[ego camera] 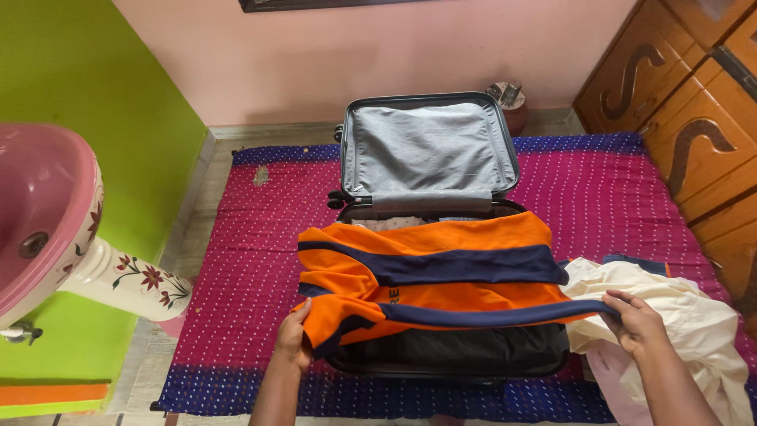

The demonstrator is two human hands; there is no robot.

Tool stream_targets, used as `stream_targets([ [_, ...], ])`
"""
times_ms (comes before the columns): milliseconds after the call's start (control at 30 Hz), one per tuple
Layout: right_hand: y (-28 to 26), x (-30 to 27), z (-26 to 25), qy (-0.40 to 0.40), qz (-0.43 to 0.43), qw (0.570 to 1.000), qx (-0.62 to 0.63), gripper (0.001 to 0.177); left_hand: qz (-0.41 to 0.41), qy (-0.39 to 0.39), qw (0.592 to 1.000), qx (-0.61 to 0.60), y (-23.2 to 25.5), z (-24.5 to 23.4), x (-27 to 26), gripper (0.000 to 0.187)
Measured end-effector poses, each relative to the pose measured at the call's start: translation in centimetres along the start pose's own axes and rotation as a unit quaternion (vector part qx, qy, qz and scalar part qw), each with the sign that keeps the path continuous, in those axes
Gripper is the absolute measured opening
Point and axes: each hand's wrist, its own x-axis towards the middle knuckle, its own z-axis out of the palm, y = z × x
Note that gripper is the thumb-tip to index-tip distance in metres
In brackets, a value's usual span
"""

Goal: The person packs clothes into a suitcase on a bed, including folding and arranging a denim shirt, an orange polo shirt, and a pair of trousers.

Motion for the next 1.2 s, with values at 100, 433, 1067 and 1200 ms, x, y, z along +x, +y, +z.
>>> stream_targets([
  [100, -0.1, 1.7, 1.4, -0.008, 0.006, 1.000, 0.012, 0.020, 0.006, 0.032, 0.999, -0.022, -0.3, -0.4, 4.3, 0.044],
  [433, -0.4, 3.7, 4.9, -0.013, 0.030, 0.997, 0.074, 0.017, 0.105, 0.095, 0.989, -0.040, -1.5, -5.9, 14.9, 0.024],
  [1067, 6.3, 2.4, 3.5, 0.032, 0.137, 0.974, -0.179, 0.067, 0.102, 0.407, 0.535, 0.733, -2.8, 2.2, 1.0, 0.104],
  [1200, 6.3, 2.2, 3.3, -0.003, 0.183, 0.976, -0.118, 0.049, 0.093, 0.407, 0.585, 0.695, -4.9, 0.5, 0.5, 0.085],
])
